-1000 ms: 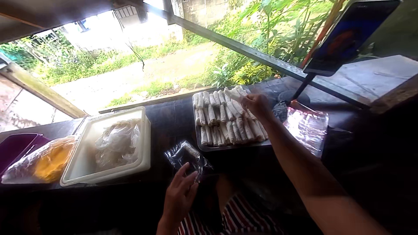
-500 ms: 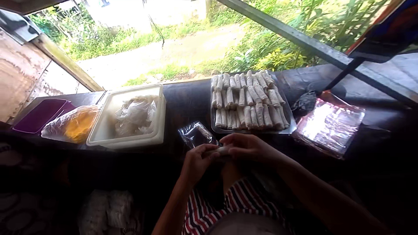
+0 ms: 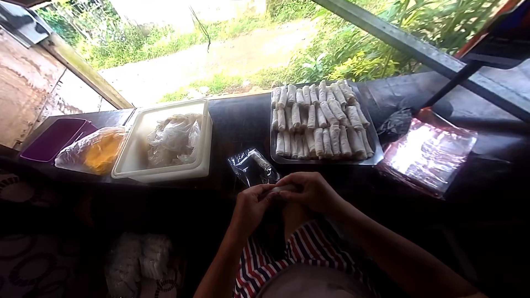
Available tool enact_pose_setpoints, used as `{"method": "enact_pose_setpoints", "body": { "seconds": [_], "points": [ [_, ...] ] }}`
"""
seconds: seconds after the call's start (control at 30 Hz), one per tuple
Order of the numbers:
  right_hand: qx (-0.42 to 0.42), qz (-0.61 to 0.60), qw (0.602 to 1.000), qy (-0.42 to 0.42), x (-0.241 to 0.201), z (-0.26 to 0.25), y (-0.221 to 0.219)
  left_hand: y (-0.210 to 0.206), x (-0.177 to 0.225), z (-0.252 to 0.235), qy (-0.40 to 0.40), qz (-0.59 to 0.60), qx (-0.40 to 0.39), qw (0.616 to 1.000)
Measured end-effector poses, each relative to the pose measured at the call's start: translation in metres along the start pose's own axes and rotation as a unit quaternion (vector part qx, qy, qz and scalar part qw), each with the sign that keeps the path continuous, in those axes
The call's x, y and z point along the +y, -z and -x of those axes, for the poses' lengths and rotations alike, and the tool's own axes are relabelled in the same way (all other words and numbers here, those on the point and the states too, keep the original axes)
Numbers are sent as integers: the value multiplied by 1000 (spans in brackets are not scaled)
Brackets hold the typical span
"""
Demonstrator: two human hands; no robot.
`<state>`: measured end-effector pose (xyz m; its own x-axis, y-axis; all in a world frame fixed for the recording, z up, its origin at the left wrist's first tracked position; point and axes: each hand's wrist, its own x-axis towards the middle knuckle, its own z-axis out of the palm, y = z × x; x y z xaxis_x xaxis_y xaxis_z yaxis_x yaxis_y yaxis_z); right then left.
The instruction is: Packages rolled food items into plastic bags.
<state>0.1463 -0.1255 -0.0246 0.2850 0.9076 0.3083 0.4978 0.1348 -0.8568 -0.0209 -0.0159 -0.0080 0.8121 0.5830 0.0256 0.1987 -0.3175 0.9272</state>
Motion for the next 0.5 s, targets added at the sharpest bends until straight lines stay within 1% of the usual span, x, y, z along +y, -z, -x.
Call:
{"method": "enact_pose_setpoints", "body": {
  "seconds": [0.17, 0.27, 0.37, 0.5],
  "points": [
    [7, 13, 1000, 5, 4, 0, -4, -4, -7, -1, -17, -1, 16, 1000],
    [-7, 9, 1000, 12, 7, 2, -3, -2, -9, -3, -4, 12, 4, 1000],
    [-44, -24, 999, 16, 11, 6, 3, 0, -9, -3, 17, 30, -4, 999],
    [-36, -45, 998, -1, 12, 9, 5, -4, -11, -3, 17, 27, -7, 999]
  ]
}}
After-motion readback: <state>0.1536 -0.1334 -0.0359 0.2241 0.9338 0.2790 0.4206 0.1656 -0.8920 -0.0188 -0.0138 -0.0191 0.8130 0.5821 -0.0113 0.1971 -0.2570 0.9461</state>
